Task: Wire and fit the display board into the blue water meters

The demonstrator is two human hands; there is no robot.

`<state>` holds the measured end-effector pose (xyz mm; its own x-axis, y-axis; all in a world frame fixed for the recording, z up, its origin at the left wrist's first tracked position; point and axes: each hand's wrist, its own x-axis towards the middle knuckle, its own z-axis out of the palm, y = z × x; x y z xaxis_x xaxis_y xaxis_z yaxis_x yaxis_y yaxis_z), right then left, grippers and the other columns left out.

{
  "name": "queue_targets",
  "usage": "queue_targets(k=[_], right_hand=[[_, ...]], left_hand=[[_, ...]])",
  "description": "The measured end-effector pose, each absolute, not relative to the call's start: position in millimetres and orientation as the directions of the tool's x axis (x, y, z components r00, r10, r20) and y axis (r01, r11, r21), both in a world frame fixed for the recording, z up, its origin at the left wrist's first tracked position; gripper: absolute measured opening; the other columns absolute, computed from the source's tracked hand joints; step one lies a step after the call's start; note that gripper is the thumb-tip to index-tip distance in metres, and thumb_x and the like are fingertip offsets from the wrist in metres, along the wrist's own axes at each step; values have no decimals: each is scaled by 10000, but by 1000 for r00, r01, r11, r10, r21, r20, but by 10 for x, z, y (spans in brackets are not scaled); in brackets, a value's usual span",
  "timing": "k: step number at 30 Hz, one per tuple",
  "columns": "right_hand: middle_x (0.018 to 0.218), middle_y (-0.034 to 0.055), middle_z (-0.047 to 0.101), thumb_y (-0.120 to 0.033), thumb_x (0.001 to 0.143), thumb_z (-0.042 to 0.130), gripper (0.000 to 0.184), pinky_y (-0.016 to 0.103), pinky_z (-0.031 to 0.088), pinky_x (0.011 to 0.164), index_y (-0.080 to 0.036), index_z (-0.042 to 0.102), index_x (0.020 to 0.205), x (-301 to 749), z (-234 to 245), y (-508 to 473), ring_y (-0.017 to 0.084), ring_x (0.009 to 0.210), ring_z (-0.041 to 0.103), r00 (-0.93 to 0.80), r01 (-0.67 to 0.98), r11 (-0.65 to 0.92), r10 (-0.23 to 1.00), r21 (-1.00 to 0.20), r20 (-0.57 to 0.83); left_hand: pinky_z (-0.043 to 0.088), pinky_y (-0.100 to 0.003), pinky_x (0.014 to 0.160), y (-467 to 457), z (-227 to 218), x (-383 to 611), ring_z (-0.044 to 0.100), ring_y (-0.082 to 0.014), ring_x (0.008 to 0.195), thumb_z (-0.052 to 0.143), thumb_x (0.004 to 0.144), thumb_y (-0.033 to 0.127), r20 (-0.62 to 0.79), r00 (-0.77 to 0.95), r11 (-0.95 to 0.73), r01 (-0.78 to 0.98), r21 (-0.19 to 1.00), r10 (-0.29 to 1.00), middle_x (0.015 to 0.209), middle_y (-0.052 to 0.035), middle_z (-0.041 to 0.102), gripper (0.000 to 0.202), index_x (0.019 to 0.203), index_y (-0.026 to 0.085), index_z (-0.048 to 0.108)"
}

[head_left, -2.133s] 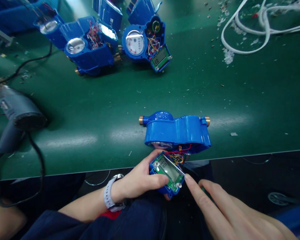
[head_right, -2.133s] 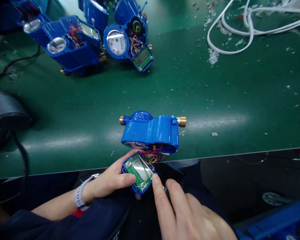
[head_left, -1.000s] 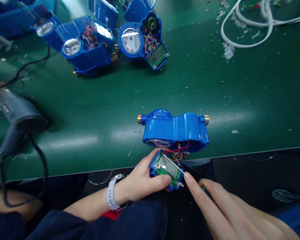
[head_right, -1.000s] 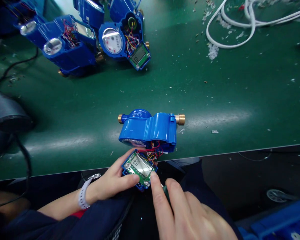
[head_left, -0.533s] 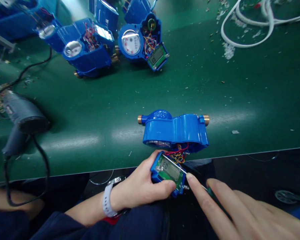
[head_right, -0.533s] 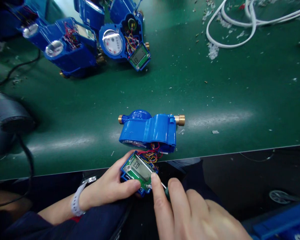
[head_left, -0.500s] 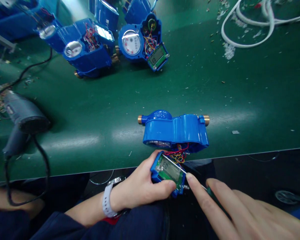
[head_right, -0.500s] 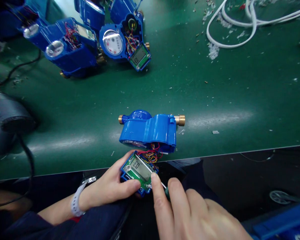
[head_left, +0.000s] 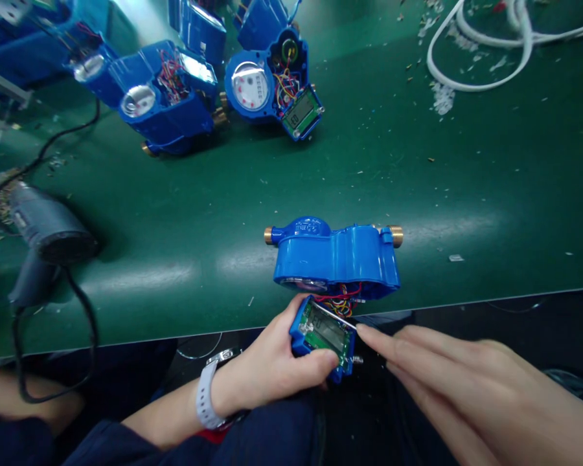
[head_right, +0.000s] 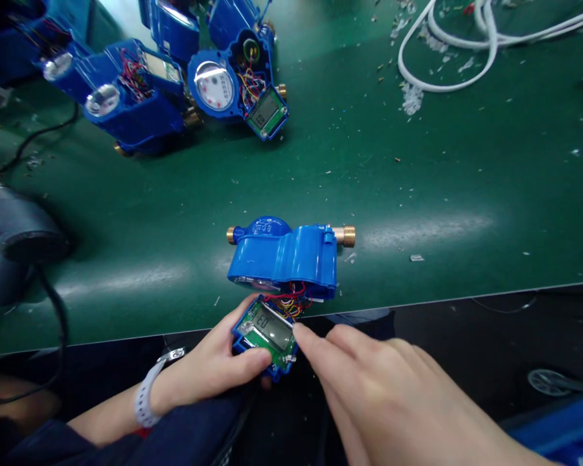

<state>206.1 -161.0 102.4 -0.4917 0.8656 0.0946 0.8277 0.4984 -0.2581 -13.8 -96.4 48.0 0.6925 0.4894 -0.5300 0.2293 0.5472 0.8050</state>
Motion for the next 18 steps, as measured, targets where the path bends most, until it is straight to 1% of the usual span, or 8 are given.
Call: queue_targets(k=[2,5,6,7,11,13,16,18], right_hand=[[815,71,696,11,715,363,514,238,467,394,-105,617,1147,2087,991,-1606,153,514,623,-505,818,513,857,-259,102],[878,140,698,22,691,387,553,285,459,378,-45,587,1202,2105,977,-1634,225,577,655,-607,788,612,790,-64,85],[891,151,697,25,686,390,563,291,460,380,-37,579,1213,2105,976,-1642,235,588,659,-618,782,622,782,-43,77],[887,146,696,25,688,387,566,287,461,381,-40,574,1218,2104,971,-1645,227,582,656,-607,788,612,791,-66,81],[848,75,687,25,734,358,536,224,485,423,-102,569,1210,2090,928,-1625,143,543,631,-482,808,486,870,-332,101],[851,80,684,27,742,354,532,241,486,430,-102,553,1219,2089,909,-1620,157,551,633,-485,814,496,867,-303,115],[901,131,683,28,717,365,544,285,475,430,-70,546,1220,2126,904,-1624,209,585,645,-556,808,573,819,-137,143],[894,121,681,29,699,381,557,273,459,434,-78,564,1215,2193,909,-1604,193,567,630,-580,792,593,805,-143,122]], left_hand=[[531,-261,568,-976,463,-140,580,-113,606,662,826,374,-545,691,576,226,786,474,876,-27,594,570,1305,195,410],[537,-256,580,-977,452,-138,587,-113,622,676,821,375,-553,681,578,228,784,481,882,-31,595,589,1310,193,404],[537,-253,582,-973,454,-137,588,-114,628,678,820,371,-553,680,575,232,785,481,889,-34,597,586,1309,193,407],[536,-252,580,-968,460,-135,588,-113,627,678,820,370,-553,681,572,236,786,479,893,-36,598,583,1306,191,410],[539,-253,567,-939,505,-123,585,-112,613,685,811,377,-556,674,567,240,788,487,882,-35,590,586,1289,175,414],[540,-247,573,-930,529,-115,587,-112,626,689,809,370,-555,674,567,239,788,487,880,-30,585,575,1276,174,417],[544,-245,582,-923,547,-105,579,-103,635,683,818,359,-564,690,588,243,771,454,908,-28,579,561,1281,191,415],[542,-247,581,-915,547,-105,571,-98,637,676,822,363,-568,709,604,250,757,418,942,-32,575,577,1306,207,402]])
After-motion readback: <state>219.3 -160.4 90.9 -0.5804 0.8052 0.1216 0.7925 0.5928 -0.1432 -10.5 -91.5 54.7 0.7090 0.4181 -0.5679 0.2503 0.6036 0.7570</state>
